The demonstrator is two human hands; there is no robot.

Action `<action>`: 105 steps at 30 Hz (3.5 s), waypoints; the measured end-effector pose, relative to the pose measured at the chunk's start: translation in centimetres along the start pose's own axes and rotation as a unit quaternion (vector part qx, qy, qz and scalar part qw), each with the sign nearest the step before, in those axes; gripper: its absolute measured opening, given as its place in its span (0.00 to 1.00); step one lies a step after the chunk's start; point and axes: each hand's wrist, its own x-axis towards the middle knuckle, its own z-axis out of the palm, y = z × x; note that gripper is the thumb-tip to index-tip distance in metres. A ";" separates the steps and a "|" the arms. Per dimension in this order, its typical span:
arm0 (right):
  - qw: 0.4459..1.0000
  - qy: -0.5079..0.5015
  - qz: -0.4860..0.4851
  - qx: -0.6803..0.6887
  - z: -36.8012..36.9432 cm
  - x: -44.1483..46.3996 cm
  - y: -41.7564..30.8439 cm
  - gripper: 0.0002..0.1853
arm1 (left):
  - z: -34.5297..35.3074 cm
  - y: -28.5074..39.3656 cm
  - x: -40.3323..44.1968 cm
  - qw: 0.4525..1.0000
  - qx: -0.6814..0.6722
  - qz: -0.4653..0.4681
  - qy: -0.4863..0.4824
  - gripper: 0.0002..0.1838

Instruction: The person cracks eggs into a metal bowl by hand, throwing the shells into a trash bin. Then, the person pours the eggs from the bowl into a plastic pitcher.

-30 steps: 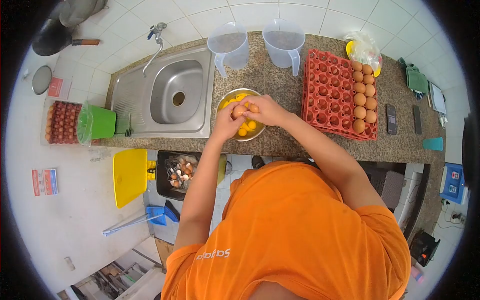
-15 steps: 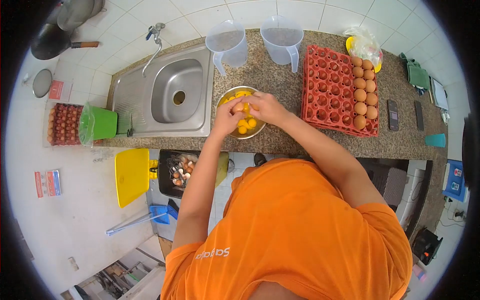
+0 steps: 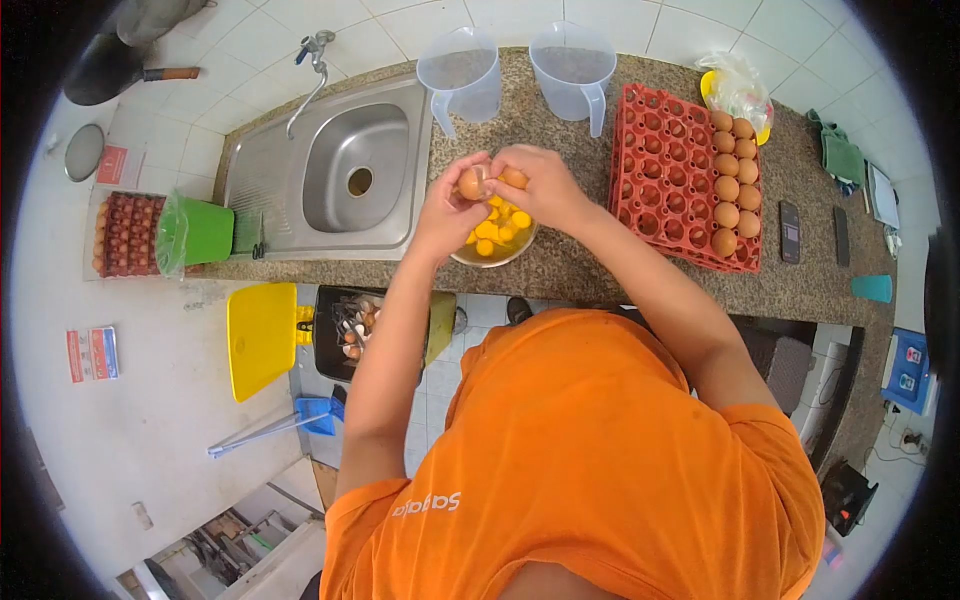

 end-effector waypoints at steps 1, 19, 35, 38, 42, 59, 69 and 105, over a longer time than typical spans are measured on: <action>1.000 -0.012 0.020 -0.003 1.2 -0.5 0.8 0.10 | -0.2 -1.4 -0.3 0.993 -0.100 -0.057 0.022 0.30; 0.960 -0.122 0.190 0.163 4.0 -3.7 -6.4 0.16 | -2.9 -2.1 -15.1 0.902 -0.372 -0.112 0.188 0.30; 0.871 -0.272 0.083 -0.401 3.6 -0.3 5.7 0.05 | -6.1 -6.1 -18.5 0.878 -0.309 -0.130 0.340 0.08; 0.887 -0.268 0.091 -0.364 2.5 0.6 5.0 0.05 | -6.2 -6.8 -19.3 0.876 -0.310 -0.136 0.344 0.06; 0.943 -0.278 0.043 -0.177 4.4 5.7 -4.4 0.04 | -6.5 -9.0 -21.8 0.852 -0.298 -0.156 0.401 0.06; 0.972 -0.019 0.234 0.000 7.6 -0.6 -4.4 0.11 | -11.7 -17.2 -31.3 0.757 -0.313 -0.225 0.528 0.10; 0.683 0.050 0.599 0.415 7.5 -9.2 -2.7 0.30 | -14.5 -16.3 -26.9 0.810 -0.291 -0.249 0.444 0.07; 0.860 0.136 0.407 0.275 -10.5 17.9 3.6 0.27 | -13.3 -17.8 -29.5 0.808 -0.307 -0.222 0.452 0.09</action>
